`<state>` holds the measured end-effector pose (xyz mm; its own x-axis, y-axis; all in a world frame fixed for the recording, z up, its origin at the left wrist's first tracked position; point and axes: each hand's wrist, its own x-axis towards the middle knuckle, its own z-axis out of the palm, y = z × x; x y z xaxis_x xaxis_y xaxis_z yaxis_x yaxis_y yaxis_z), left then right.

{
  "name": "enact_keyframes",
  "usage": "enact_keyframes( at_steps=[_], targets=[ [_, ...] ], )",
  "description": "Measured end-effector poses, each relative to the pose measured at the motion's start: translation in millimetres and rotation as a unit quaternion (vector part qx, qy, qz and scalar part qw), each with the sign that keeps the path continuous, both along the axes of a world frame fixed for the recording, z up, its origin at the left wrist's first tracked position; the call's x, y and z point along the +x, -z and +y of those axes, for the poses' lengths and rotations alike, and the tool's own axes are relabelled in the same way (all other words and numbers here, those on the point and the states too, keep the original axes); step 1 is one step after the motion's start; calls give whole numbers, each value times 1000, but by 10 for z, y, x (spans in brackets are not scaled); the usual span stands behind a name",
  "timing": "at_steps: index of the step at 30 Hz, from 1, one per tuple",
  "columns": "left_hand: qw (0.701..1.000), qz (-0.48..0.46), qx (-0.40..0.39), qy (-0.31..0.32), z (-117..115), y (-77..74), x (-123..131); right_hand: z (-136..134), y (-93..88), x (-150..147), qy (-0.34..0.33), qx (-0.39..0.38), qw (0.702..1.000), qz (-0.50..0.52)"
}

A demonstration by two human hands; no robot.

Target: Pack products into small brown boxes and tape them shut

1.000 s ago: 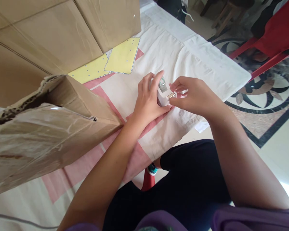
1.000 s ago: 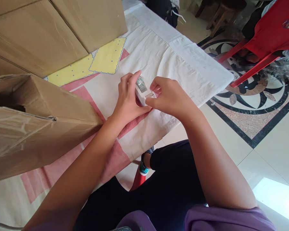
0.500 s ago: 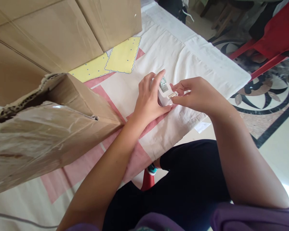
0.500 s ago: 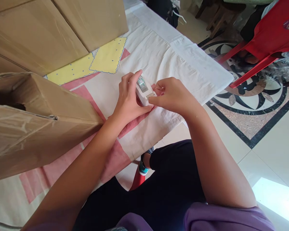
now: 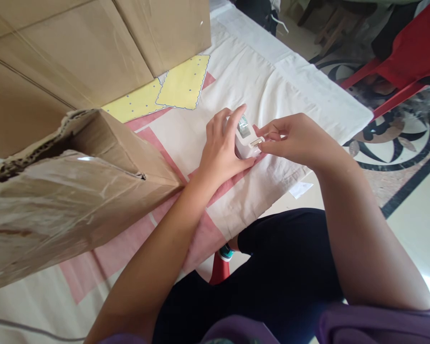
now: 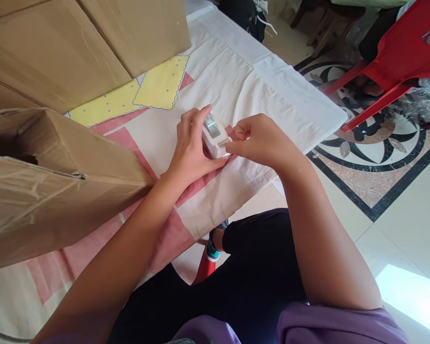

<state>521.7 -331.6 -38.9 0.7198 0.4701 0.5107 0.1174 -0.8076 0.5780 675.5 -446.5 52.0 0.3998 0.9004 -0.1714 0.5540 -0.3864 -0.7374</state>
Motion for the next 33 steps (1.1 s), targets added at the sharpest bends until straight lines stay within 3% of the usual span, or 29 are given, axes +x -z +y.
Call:
enact_keyframes(
  at_steps=[22, 33],
  targets=[
    [1000, -4, 9, 2, 6, 12, 8, -33, 15, 57, -36, 6, 999, -14],
    [1000, 11, -6, -3, 30, 54, 13, 5, 107, -44, 14, 39, 999, 0]
  ],
)
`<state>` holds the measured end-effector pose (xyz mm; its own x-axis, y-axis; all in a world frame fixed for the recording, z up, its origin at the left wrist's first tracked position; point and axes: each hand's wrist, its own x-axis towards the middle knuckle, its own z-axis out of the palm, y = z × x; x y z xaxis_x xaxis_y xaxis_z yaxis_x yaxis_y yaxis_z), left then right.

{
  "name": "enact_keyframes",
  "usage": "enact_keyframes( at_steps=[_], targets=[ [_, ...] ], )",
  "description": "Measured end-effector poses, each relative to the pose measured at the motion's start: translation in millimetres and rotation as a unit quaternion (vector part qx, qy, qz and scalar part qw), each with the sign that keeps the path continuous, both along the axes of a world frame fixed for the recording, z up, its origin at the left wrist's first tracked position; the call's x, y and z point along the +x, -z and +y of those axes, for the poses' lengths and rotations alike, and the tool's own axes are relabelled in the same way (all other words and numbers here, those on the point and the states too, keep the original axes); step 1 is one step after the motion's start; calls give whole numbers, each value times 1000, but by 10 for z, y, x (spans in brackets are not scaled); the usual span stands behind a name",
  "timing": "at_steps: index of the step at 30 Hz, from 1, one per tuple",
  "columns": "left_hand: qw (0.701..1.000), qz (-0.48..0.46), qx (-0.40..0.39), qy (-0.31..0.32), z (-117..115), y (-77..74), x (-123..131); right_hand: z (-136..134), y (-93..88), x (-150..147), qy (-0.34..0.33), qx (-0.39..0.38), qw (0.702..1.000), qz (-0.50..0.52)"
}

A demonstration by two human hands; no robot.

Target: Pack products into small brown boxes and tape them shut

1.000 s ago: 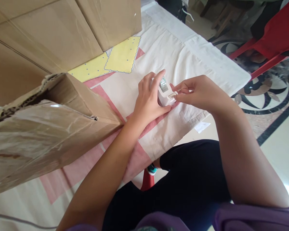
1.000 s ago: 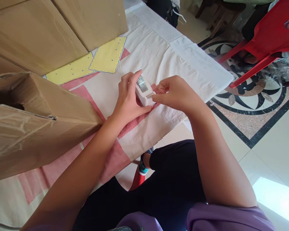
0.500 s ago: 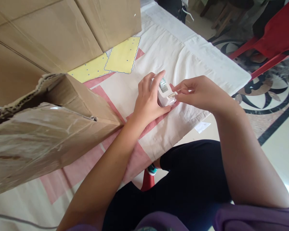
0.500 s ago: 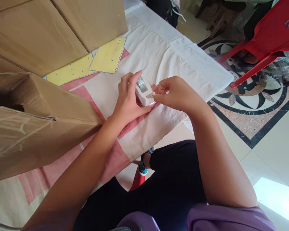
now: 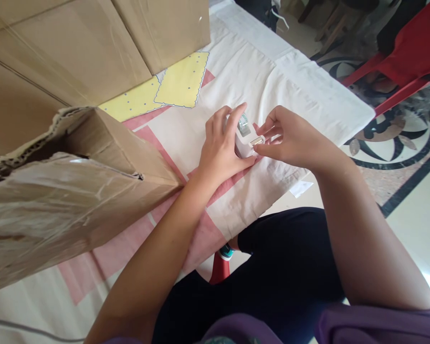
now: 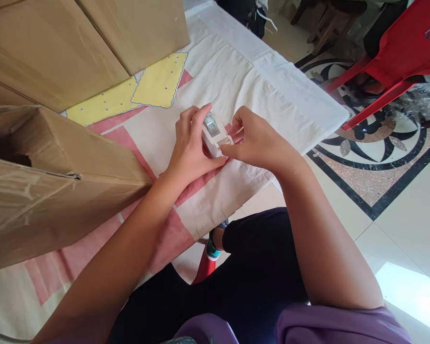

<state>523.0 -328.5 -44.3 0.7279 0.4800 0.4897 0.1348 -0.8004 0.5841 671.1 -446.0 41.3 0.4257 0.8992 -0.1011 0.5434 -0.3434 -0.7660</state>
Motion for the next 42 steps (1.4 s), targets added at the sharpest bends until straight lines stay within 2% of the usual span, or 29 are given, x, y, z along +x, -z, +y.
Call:
enact_keyframes(
  at_steps=[15, 42],
  targets=[
    [1000, -2, -10, 0, -8, -25, 3, 40, -24, -40, 0, 1, 1000, 14],
    [1000, -4, -2, -4, -20, -32, 1, 45, -28, 71, -9, -9, 1000, 26]
  ],
)
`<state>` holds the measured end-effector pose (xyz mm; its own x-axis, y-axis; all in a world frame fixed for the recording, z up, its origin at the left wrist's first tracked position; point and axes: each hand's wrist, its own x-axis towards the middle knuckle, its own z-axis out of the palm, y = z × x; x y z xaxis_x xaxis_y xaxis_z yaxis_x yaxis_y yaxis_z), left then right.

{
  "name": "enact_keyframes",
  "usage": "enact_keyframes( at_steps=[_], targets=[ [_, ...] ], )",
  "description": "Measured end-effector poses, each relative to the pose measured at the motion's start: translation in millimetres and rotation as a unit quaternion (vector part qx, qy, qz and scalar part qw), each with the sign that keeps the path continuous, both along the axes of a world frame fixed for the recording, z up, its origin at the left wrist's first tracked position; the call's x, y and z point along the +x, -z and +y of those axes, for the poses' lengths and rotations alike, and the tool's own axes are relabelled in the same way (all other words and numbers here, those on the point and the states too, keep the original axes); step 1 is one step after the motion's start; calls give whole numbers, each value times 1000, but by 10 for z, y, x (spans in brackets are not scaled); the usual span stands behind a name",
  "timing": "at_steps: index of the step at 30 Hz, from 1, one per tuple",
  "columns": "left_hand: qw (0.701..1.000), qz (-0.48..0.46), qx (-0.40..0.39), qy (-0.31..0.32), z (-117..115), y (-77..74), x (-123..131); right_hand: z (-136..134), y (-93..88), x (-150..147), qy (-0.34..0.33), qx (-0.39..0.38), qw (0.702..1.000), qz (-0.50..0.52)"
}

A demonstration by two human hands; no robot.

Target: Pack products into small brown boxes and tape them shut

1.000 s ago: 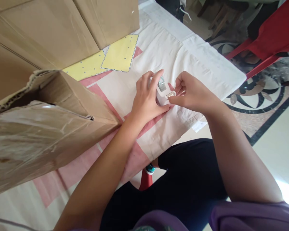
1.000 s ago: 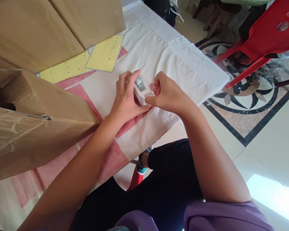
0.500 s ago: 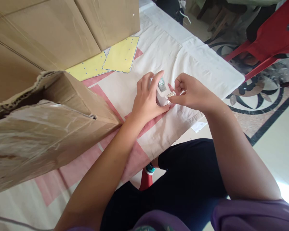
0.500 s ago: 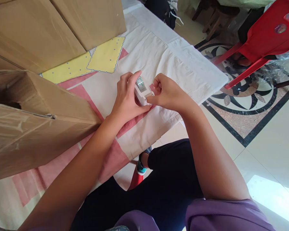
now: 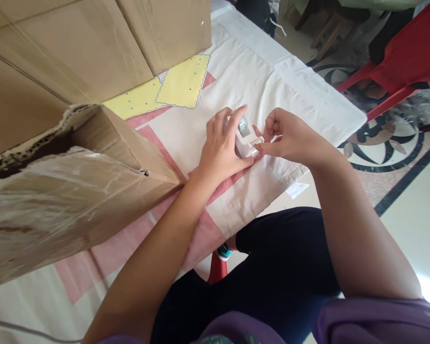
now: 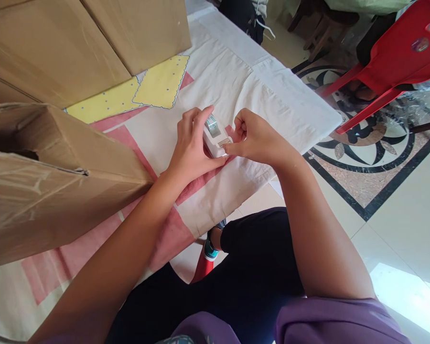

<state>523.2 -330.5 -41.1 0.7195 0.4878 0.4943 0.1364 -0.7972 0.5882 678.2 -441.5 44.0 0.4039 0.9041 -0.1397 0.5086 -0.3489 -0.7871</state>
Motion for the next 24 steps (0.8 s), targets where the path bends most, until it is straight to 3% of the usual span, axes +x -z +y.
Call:
enact_keyframes(
  at_steps=[7, 24],
  targets=[
    [1000, -6, 5, -6, 8, 13, 12, -19, 22, 59, 14, -1, 1000, 22],
    [1000, -3, -8, 0, -13, -4, 4, -3, -46, -52, -3, 10, 999, -38]
  ],
)
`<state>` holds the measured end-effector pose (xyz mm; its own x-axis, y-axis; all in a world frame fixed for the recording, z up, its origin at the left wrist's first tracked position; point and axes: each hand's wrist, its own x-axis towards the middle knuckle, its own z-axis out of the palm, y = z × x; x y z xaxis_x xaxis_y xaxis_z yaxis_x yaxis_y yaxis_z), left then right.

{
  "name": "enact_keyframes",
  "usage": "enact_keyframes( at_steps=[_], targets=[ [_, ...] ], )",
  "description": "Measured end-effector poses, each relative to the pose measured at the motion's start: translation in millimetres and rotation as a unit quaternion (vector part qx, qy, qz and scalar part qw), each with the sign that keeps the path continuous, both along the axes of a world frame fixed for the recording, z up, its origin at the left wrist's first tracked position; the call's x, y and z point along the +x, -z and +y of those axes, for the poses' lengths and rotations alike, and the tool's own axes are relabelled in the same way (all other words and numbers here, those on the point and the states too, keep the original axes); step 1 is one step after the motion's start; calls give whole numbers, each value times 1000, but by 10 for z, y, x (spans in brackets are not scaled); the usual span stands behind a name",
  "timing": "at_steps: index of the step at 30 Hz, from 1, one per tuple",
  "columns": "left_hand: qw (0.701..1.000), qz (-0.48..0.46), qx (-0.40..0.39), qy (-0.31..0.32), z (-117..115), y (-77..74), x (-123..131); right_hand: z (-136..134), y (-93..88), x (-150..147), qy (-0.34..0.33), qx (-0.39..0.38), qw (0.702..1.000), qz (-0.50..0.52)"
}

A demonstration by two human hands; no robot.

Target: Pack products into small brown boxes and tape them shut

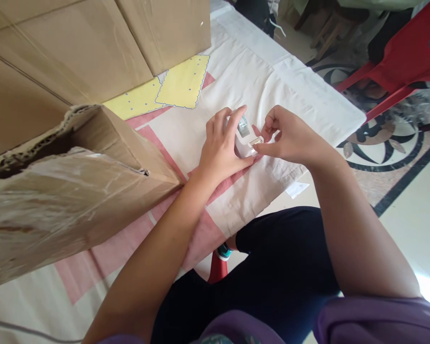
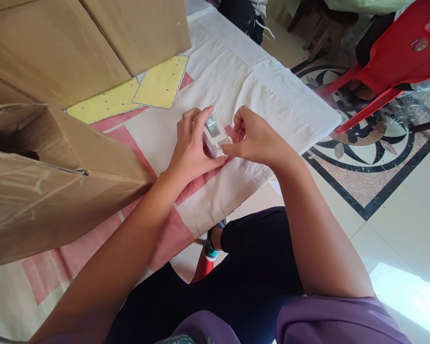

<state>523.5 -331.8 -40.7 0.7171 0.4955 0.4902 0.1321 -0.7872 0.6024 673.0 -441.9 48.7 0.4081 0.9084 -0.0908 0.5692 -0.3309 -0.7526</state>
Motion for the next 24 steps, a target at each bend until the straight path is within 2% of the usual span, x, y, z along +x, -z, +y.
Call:
enact_keyframes(
  at_steps=[5, 13, 18, 24],
  targets=[
    [1000, -7, 0, 0, -4, 0, -2, -12, -14, 42, 4, 13, 1000, -17],
    [1000, 22, 1, -7, -22, -37, -19, 3, 64, -53, -33, 59, 996, -59],
    [1000, 18, 6, -10, -16, -27, -9, 8, 96, 96, -11, 93, 992, -80],
    [1000, 21, 8, -16, -31, -45, -19, -9, 54, 115, -44, 69, 994, -74]
  ],
)
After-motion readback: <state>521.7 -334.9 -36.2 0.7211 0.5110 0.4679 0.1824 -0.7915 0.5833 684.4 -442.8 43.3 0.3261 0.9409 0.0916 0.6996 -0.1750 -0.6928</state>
